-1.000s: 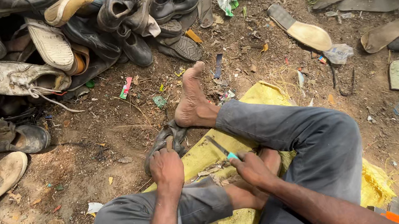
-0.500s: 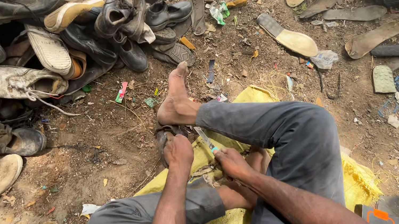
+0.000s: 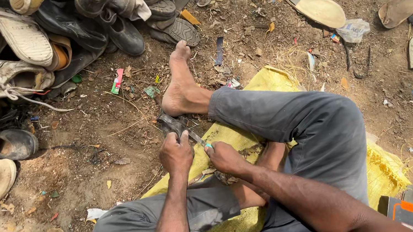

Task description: The person uses a small knife to trim and repair various shoes and sandals while sitting on the ground, handling a black sandal, a white sneaker, and a grey slip-on one at a time.

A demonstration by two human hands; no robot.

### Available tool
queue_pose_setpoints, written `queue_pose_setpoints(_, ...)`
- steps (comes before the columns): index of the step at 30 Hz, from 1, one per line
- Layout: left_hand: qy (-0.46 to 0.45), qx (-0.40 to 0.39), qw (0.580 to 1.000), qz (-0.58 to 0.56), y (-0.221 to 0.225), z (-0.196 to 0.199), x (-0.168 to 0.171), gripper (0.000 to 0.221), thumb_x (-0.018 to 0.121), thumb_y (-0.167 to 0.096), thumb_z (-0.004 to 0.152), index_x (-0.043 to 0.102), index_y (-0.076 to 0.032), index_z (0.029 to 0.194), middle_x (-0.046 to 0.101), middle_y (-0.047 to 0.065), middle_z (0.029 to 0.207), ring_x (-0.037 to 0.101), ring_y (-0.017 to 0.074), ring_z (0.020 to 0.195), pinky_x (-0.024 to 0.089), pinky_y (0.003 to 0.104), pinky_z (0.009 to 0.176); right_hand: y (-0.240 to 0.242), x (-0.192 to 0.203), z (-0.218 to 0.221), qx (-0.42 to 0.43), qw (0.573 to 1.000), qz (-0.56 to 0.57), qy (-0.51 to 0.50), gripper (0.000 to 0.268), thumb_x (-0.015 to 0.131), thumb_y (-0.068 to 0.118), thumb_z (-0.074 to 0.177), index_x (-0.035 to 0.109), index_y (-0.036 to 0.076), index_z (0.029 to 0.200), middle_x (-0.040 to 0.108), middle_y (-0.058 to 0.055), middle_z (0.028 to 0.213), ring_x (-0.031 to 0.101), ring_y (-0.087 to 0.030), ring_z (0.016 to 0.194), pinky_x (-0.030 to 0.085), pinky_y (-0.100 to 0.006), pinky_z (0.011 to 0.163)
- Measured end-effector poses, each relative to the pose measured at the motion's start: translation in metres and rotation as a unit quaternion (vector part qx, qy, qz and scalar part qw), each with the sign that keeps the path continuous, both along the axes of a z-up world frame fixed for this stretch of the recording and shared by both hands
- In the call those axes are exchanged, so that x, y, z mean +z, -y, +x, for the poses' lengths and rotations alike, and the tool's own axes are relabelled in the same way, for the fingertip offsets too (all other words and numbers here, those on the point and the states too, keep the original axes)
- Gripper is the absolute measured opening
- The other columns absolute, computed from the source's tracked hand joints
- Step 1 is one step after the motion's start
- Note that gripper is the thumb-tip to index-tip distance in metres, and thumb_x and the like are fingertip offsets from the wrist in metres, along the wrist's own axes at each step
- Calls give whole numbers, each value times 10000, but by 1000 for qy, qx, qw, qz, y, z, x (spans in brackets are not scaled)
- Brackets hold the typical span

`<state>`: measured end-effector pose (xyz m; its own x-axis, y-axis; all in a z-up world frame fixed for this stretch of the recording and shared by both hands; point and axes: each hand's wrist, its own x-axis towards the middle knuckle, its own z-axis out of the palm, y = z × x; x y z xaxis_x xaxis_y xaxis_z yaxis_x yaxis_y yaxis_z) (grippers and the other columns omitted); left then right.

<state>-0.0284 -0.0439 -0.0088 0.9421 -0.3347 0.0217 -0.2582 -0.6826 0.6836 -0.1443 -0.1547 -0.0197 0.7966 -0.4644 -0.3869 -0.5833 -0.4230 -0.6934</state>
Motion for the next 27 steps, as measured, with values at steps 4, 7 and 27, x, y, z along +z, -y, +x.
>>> queue_pose_setpoints(4,-2,13,1000,-23,6,-5,-7,389,722,-401,919,609,-61,770,657,140,703,638,350,670,460,515,654,-9,22,-5,-14,999,-1,-35,461,481,398,1022,640,-35,1005,689,-317,958,659,-491,942,481,-549,854)
queue_pose_setpoints(7,36,7,998,-50,8,-4,-15,383,735,-378,924,596,-55,772,646,151,718,624,359,675,462,509,659,-13,29,3,-6,996,2,-89,450,486,399,1010,655,-17,1029,683,-303,1025,652,-483,1005,476,-563,886)
queue_pose_setpoints(27,-143,50,946,-285,19,-28,-18,402,788,-266,904,523,-54,688,493,-14,614,439,95,565,388,323,499,-19,27,-19,55,996,64,-26,441,379,305,1074,593,-54,935,667,-273,810,666,-431,740,518,-552,706)
